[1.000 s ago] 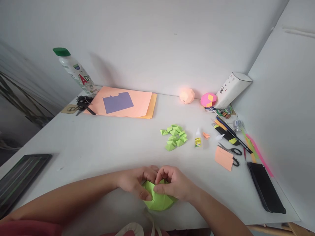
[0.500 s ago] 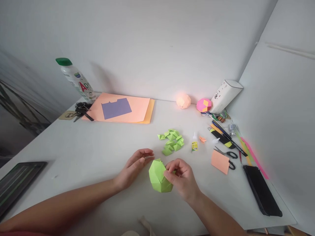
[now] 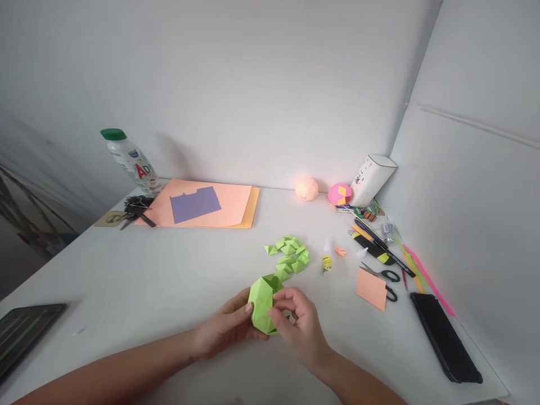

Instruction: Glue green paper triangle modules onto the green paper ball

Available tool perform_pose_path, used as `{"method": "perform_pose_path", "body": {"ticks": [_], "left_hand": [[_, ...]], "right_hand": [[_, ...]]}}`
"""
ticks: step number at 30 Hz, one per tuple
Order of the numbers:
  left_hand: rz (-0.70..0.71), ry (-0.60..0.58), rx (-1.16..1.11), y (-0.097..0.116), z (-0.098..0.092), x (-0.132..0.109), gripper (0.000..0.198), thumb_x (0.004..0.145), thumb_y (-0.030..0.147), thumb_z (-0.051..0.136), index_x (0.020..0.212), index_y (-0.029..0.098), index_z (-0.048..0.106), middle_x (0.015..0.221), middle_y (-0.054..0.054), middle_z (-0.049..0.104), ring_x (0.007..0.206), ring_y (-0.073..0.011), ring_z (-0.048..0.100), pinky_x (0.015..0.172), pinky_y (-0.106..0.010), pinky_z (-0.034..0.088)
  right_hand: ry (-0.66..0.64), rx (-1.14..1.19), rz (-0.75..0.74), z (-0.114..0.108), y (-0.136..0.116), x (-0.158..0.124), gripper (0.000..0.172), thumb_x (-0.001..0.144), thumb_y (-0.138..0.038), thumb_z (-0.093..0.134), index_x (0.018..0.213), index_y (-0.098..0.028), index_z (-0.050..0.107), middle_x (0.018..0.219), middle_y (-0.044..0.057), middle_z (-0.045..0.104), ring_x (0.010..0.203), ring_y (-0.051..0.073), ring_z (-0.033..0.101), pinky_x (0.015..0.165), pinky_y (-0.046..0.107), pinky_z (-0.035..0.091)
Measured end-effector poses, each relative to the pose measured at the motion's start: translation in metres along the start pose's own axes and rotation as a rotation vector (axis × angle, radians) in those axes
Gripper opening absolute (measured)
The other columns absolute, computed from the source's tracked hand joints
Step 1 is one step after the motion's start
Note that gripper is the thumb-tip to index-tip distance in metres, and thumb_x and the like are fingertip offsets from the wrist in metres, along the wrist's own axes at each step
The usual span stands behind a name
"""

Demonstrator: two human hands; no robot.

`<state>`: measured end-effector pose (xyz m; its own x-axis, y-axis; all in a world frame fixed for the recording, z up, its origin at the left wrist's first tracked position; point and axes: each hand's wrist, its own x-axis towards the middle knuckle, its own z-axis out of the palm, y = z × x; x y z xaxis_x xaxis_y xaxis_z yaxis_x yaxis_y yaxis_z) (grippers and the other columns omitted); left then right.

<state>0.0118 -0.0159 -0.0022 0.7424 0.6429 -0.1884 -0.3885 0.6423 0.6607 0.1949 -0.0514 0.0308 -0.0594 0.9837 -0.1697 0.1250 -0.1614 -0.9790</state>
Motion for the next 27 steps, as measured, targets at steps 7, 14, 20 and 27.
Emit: {"method": "perform_pose_path", "body": {"ticks": [7,14,20,27], "left_hand": [[0.062,-0.025,0.118,-0.002,0.000,-0.003,0.057,0.082,0.040,0.063,0.132,0.027,0.038,0.133,-0.012,0.043,0.111,-0.0269,0.053,0.089,-0.047,0.045],[0.154,-0.103,0.220,-0.004,0.002,-0.002,0.061,0.079,0.044,0.065,0.130,0.024,0.039,0.128,-0.014,0.049,0.119,-0.0289,0.048,0.098,-0.050,0.036],[0.161,-0.166,0.143,-0.013,-0.004,-0.002,0.079,0.076,0.041,0.069,0.140,0.036,0.023,0.146,-0.012,0.031,0.131,-0.0294,0.037,0.103,-0.051,0.030],[0.164,-0.233,0.126,-0.019,-0.007,-0.005,0.102,0.070,0.047,0.072,0.145,0.038,0.003,0.144,-0.014,0.033,0.127,-0.0298,0.042,0.103,-0.051,0.030]], "right_hand": [[-0.069,0.159,0.070,0.003,-0.004,0.002,0.038,0.075,-0.037,0.071,0.092,-0.023,0.041,0.064,-0.007,0.059,0.061,0.012,0.052,0.061,0.026,0.039],[-0.247,0.304,0.179,0.003,-0.003,0.004,0.046,0.068,-0.031,0.078,0.097,-0.020,0.045,0.068,-0.005,0.060,0.061,0.010,0.050,0.057,0.024,0.038],[-0.220,0.319,0.162,0.009,0.000,0.001,0.044,0.066,-0.032,0.079,0.093,-0.021,0.045,0.062,-0.008,0.055,0.057,0.009,0.048,0.054,0.023,0.036],[-0.312,0.424,0.139,0.013,0.005,-0.002,0.046,0.066,-0.033,0.080,0.094,-0.021,0.046,0.069,-0.006,0.055,0.059,0.009,0.049,0.054,0.022,0.035]]}}
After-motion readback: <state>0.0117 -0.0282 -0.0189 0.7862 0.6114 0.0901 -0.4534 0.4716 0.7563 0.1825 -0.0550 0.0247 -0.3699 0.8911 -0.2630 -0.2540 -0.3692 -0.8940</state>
